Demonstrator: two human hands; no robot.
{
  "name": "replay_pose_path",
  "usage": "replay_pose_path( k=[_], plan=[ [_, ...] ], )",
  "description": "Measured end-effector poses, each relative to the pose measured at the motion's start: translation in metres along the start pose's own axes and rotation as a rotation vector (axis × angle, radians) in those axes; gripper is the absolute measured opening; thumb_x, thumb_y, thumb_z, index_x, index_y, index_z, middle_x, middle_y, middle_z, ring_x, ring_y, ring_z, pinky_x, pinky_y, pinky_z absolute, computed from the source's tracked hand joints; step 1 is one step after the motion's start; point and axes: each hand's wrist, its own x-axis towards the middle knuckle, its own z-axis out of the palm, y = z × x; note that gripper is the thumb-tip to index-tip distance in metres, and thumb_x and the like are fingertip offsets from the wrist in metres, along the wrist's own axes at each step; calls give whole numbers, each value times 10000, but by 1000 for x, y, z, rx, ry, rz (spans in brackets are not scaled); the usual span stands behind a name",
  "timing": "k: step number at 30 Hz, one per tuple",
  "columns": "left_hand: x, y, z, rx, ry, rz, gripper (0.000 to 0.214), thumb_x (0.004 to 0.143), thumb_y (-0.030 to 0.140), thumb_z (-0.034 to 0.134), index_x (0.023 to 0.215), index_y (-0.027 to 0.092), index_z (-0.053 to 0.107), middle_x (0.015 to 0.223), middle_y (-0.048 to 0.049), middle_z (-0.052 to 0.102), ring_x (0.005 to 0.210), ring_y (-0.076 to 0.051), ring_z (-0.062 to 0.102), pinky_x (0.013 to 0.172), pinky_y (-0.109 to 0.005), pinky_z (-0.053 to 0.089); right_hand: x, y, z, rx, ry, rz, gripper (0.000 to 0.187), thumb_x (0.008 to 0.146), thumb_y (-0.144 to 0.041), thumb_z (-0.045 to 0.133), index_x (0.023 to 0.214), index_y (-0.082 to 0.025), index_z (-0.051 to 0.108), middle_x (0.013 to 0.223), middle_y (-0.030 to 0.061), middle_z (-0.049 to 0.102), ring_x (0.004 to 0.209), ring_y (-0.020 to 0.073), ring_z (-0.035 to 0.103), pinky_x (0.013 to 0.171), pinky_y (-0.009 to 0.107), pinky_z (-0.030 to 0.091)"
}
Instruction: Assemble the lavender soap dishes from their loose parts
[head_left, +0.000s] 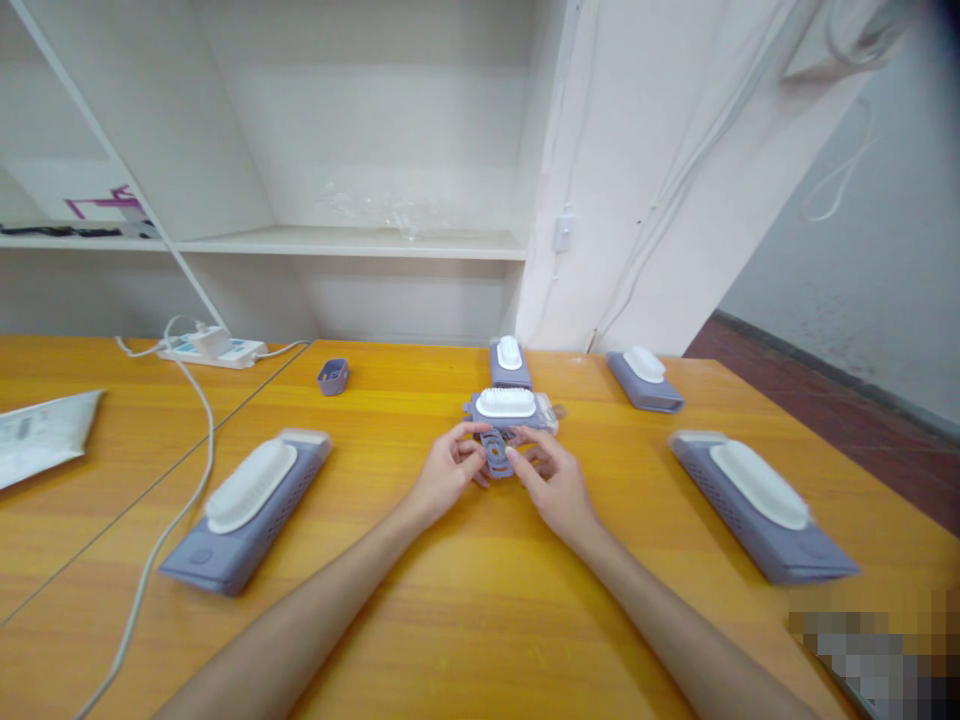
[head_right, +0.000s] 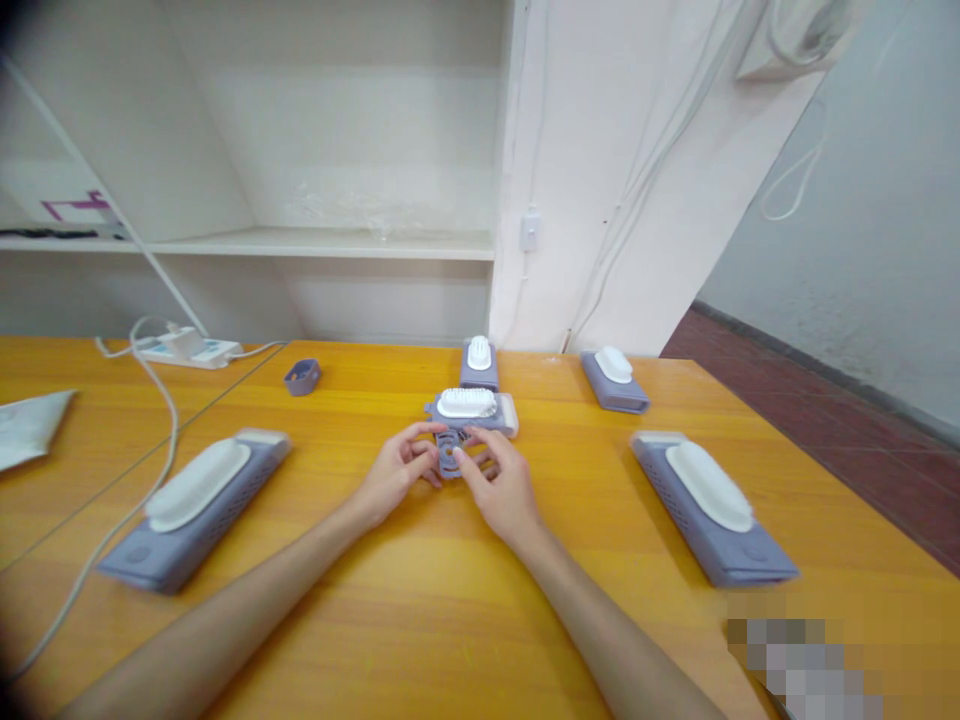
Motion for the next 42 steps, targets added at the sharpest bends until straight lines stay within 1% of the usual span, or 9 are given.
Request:
replay_pose_path(
  k=[5,8,10,13,19,24,29,37,42],
  plan=[
    [0,-1,0,46,162,59,363,706,250,596,1035,153,478,613,39,576,551,-116,583,515,-226,486,-3,-1,-3,-149,135,-125,219,858,-292,512,1056,-198,524,935,73,614,718,161,609,599,285,515],
    [0,-3,-1,65,229,87,342,709,231,571,1030,167,470,606,50,561,531,-108,569,507,-214,470,-6,1,-6,-429,255,-374,188,802,-176,541,984,-212,571,1122,117,561,1021,245,572,833,410,493],
    [0,-4,-2,101,243,106,324,718,226,563,1025,173,475,604,53,552,516,-101,550,497,-205,452,-7,2,-9,-653,291,-541,274,758,-98,552,974,-255,614,1276,92,502,1231,294,431,1017,533,327],
    [-2,-6,-1,180,255,141,302,734,223,556,1026,177,493,605,53,544,501,-90,522,481,-189,407,-7,1,-12,-877,210,-664,395,761,-37,515,1014,-325,612,1361,13,476,1312,278,343,1079,626,58],
    [-8,-2,3,382,204,212,296,738,176,556,1033,173,526,605,55,504,522,-77,479,513,-182,361,-2,-13,-13,-1113,35,-619,386,794,-7,428,1063,-232,591,1455,79,340,1358,260,265,1045,619,-133],
    [-10,2,6,355,219,293,332,830,298,529,1135,192,453,645,46,515,553,-83,480,520,-187,351,2,-14,-12,-1266,33,-543,454,774,-66,487,1212,-167,543,1406,164,405,1350,307,262,1040,653,-56],
    [4,7,-17,436,477,343,313,857,395,484,1098,197,471,610,54,478,548,-95,474,530,-201,352,1,-18,-12,-1312,66,-472,604,752,-138,524,1347,-167,420,1408,190,388,1327,329,287,1041,658,1],
    [29,7,-90,1108,812,342,277,810,307,504,1043,159,512,948,-77,565,912,-204,545,853,-353,420,2,-14,-12,-1223,88,-493,674,777,-116,456,1424,-107,268,1388,187,414,1293,319,347,1063,601,141],
    [31,4,-100,1408,868,131,417,801,354,501,1158,140,471,1084,-142,497,1047,-282,476,875,-412,397,6,-2,-16,-1130,145,-613,596,829,-43,362,1415,-80,264,1263,161,549,1198,251,465,1015,468,296]
  ],
)
